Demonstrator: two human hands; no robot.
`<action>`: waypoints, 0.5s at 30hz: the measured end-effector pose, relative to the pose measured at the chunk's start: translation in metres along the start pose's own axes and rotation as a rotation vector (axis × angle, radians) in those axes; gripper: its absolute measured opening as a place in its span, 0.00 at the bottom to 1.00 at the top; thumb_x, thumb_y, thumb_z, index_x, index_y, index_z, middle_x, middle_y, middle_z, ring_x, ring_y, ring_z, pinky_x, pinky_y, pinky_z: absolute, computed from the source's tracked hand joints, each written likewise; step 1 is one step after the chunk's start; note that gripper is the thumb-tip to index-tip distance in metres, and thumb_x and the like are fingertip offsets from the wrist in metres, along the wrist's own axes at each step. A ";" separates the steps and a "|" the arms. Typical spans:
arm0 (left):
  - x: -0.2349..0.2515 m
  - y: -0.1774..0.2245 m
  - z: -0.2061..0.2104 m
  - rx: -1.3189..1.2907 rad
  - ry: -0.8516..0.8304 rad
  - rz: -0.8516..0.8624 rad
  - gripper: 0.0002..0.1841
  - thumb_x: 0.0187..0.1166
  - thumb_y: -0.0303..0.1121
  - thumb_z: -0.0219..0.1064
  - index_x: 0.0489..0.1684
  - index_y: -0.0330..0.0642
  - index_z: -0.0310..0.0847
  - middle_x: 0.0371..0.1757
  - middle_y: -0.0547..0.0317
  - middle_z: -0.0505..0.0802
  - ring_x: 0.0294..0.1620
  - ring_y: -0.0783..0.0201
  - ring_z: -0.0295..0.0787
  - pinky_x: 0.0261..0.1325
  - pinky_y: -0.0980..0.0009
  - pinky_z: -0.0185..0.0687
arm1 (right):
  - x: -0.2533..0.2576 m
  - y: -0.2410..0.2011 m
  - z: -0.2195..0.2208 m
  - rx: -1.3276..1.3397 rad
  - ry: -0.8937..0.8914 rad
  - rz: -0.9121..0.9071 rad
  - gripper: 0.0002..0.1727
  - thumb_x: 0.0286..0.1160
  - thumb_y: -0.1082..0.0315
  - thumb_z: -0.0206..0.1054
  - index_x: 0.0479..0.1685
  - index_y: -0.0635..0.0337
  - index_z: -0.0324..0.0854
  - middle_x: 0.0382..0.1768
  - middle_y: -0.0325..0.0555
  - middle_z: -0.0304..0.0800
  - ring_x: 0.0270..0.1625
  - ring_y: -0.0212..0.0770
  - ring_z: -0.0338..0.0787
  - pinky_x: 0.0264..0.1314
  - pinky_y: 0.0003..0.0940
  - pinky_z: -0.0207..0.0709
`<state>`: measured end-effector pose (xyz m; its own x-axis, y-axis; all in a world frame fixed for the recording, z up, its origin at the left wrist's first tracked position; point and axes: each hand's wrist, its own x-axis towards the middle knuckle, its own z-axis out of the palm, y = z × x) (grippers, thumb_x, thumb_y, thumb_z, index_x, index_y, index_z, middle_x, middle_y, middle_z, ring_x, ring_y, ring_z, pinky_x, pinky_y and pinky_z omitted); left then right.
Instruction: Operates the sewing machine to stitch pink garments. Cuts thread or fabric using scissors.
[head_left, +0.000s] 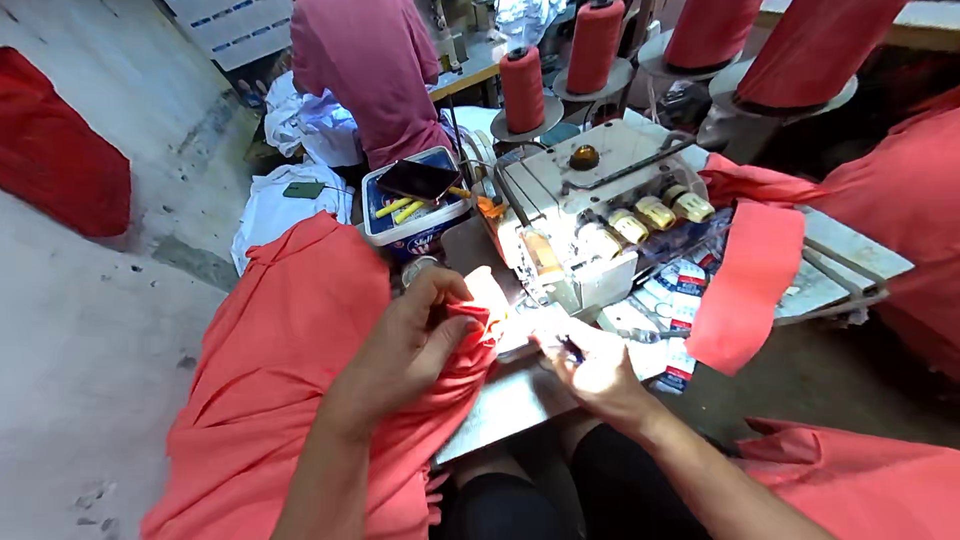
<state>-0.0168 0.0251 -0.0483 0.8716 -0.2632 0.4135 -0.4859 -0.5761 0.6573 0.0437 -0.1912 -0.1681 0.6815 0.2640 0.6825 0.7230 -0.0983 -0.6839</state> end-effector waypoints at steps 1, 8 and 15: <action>-0.007 0.004 0.002 -0.036 0.011 0.033 0.05 0.86 0.34 0.62 0.47 0.42 0.77 0.39 0.70 0.88 0.41 0.85 0.86 0.49 0.84 0.85 | 0.004 -0.007 -0.004 0.058 0.013 0.008 0.09 0.76 0.73 0.65 0.37 0.71 0.88 0.34 0.48 0.93 0.38 0.19 0.87 0.48 0.10 0.77; -0.015 0.005 0.013 0.008 0.140 0.214 0.06 0.78 0.32 0.73 0.32 0.45 0.83 0.55 0.71 0.86 0.52 0.86 0.82 0.55 0.89 0.81 | 0.031 -0.031 -0.017 0.204 -0.156 -0.148 0.17 0.79 0.72 0.60 0.62 0.70 0.84 0.57 0.52 0.91 0.51 0.20 0.86 0.57 0.12 0.77; -0.006 0.004 0.015 0.290 0.092 0.286 0.07 0.85 0.35 0.63 0.36 0.47 0.75 0.45 0.63 0.89 0.70 0.70 0.82 0.85 0.62 0.66 | 0.031 -0.018 -0.023 0.117 -0.287 -0.123 0.14 0.73 0.67 0.69 0.50 0.66 0.90 0.49 0.49 0.94 0.50 0.29 0.89 0.54 0.21 0.81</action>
<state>-0.0232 0.0126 -0.0575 0.6882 -0.3815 0.6171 -0.6575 -0.6874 0.3084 0.0549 -0.2037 -0.1284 0.5181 0.5282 0.6728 0.7687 0.0574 -0.6370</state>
